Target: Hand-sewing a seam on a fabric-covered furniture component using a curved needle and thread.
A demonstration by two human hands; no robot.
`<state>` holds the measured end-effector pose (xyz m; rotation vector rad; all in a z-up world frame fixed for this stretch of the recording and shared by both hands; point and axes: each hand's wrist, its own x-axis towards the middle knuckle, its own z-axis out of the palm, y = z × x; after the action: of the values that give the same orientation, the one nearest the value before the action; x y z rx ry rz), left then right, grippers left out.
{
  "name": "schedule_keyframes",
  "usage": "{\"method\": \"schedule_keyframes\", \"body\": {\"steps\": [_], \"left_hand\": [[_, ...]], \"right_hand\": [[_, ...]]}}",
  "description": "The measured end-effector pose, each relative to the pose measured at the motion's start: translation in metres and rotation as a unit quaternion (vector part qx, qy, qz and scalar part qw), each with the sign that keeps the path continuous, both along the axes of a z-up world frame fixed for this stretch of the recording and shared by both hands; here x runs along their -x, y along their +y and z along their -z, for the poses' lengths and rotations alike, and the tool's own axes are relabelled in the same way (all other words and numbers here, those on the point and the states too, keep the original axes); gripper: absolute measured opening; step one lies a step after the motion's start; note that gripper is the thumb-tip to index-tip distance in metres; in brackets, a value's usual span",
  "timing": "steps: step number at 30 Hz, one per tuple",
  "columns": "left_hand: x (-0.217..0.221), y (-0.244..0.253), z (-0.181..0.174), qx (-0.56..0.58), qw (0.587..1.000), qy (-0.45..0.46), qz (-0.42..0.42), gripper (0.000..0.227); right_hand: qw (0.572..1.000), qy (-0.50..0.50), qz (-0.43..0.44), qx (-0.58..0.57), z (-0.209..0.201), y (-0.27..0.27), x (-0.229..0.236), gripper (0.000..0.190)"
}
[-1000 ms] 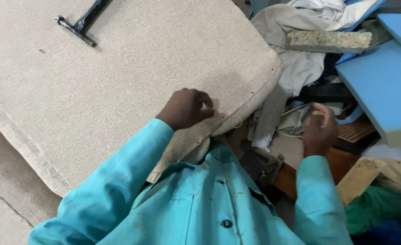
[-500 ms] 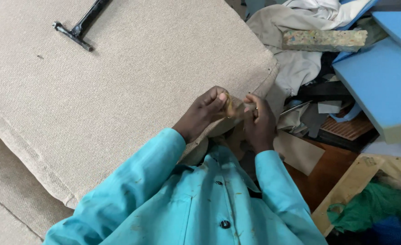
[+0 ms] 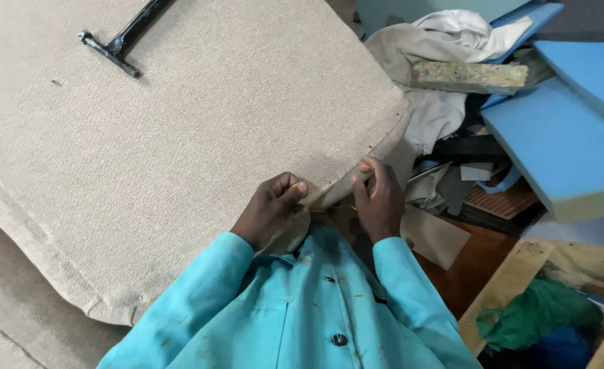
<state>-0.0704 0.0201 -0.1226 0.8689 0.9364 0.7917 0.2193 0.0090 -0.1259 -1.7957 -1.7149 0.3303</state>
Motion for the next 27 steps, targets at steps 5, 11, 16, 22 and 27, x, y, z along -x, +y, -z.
{"method": "schedule_keyframes", "body": {"steps": [5,11,16,22,27], "left_hand": [[0.000,-0.010,0.017,-0.011,1.000,0.002,-0.009,0.031],[-0.001,-0.031,0.041,-0.045,0.999,-0.005,-0.014,0.023],[-0.001,-0.025,0.008,-0.054,0.997,-0.002,-0.052,0.028],[0.043,-0.005,-0.034,-0.080,0.970,0.145,-0.179,0.037],[0.114,0.024,-0.025,-0.082,0.893,0.314,-0.313,0.037]], "right_hand": [[0.997,-0.058,-0.006,0.043,0.007,-0.014,0.004,0.070],[0.993,-0.103,-0.021,0.049,0.017,-0.024,0.015,0.079],[0.997,-0.019,-0.059,0.049,-0.009,-0.014,0.026,0.039],[0.964,0.212,-0.106,0.121,-0.085,0.043,0.076,0.040],[0.904,0.345,-0.147,0.207,-0.064,0.092,0.136,0.027]]}}
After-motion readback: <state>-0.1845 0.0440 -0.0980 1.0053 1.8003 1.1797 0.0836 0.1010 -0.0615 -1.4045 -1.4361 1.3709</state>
